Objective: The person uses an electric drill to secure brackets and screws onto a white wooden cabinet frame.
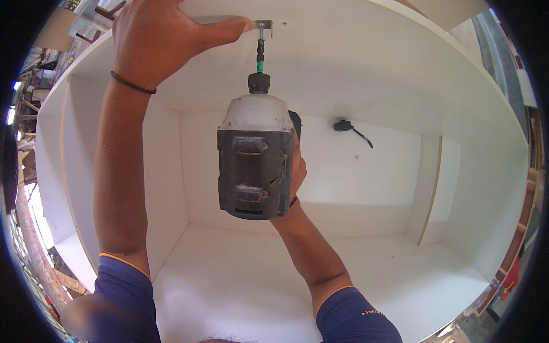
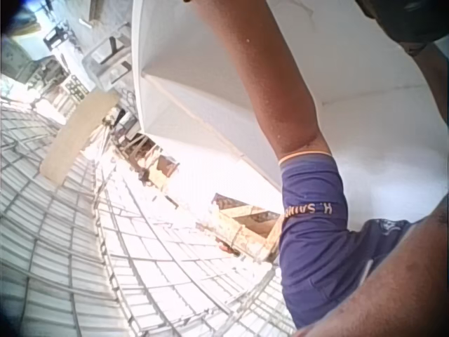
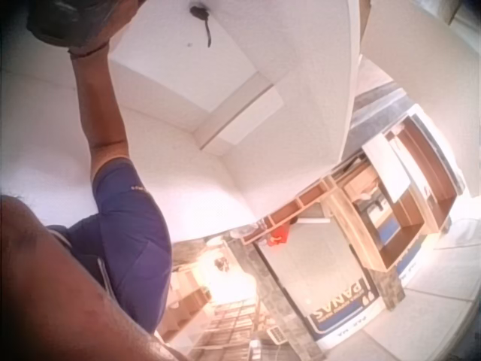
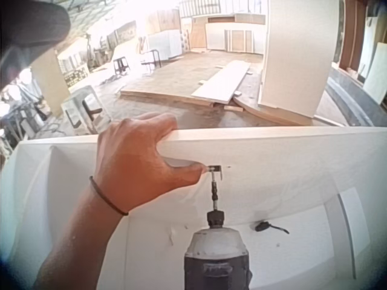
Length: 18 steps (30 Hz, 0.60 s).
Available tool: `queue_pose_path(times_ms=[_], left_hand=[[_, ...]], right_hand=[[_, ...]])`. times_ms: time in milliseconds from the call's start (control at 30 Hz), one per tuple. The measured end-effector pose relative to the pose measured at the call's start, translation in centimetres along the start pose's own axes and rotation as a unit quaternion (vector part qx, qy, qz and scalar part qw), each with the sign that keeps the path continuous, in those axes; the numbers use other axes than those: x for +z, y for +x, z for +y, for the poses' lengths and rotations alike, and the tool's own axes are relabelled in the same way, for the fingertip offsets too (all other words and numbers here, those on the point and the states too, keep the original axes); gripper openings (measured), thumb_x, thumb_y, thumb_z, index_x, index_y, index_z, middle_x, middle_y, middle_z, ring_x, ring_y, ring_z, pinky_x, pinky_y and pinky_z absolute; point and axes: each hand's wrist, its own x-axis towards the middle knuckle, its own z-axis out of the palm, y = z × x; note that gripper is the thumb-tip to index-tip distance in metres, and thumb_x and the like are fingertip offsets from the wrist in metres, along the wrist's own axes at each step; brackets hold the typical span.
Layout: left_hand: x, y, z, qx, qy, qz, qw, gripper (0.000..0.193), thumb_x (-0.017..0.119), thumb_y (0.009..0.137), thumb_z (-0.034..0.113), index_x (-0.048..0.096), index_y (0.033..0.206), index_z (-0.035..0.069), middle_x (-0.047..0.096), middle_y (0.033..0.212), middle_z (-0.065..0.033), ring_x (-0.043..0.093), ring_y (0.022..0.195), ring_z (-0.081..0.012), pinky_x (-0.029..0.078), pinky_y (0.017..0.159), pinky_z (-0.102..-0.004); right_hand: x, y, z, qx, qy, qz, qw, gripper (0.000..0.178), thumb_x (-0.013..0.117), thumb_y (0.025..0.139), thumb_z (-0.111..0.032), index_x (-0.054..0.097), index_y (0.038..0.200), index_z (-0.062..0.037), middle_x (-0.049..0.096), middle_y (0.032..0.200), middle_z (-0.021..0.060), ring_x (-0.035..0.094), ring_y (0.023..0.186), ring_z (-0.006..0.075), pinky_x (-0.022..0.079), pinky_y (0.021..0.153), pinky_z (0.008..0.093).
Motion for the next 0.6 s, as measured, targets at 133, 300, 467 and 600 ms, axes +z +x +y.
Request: queue_pose_path(times_ms=[133,300,467,600], left_hand=[[0.0,0.0,-0.1,0.001,-0.003,0.004,1.0,0.043,0.08,0.057,0.04,0.062,0.071,0.004,0.063,0.07,-0.0142,0.063,0.066,-0.0304,0.049,0.061,-0.0397],[-0.1,0.0,0.0,-0.004,0.0,-0.002,1.0,0.044,0.08,0.057,0.04,0.063,0.072,0.003,0.064,0.07,-0.015,0.063,0.065,-0.0306,0.049,0.062,-0.04],[0.2,-0.2,-0.1,0.008,0.003,0.0,1.0,0.044,0.08,0.057,0.041,0.064,0.073,0.003,0.064,0.07,-0.0158,0.063,0.065,-0.031,0.049,0.062,-0.04],[0.0,0.1,0.0,-0.008,-0.011,-0.012,1.0,0.044,0.08,0.057,0.04,0.064,0.074,0.003,0.064,0.071,-0.0161,0.063,0.066,-0.0315,0.049,0.063,-0.0402]], right_hand=[[-0.1,0.4,0.1,-0.036,-0.047,-0.073,0.996,0.045,0.029,0.102,-0.027,0.036,0.14,-0.0047,0.06,0.119,0.0206,0.068,0.095,0.0282,0.062,0.078,0.0399],[0.4,0.2,-0.1,-0.009,-0.009,-0.061,0.998,0.047,0.024,0.103,-0.031,0.037,0.141,-0.0059,0.059,0.121,0.0195,0.067,0.098,0.0278,0.062,0.079,0.0397],[0.3,0.2,0.1,-0.029,-0.057,-0.056,0.996,0.046,0.025,0.103,-0.029,0.039,0.139,-0.0047,0.06,0.119,0.0188,0.068,0.096,0.0266,0.062,0.078,0.0382],[0.7,0.0,-0.1,-0.006,-0.034,-0.022,0.999,0.043,0.027,0.103,-0.027,0.045,0.132,-0.0006,0.064,0.112,0.019,0.07,0.091,0.0261,0.064,0.073,0.0361]])
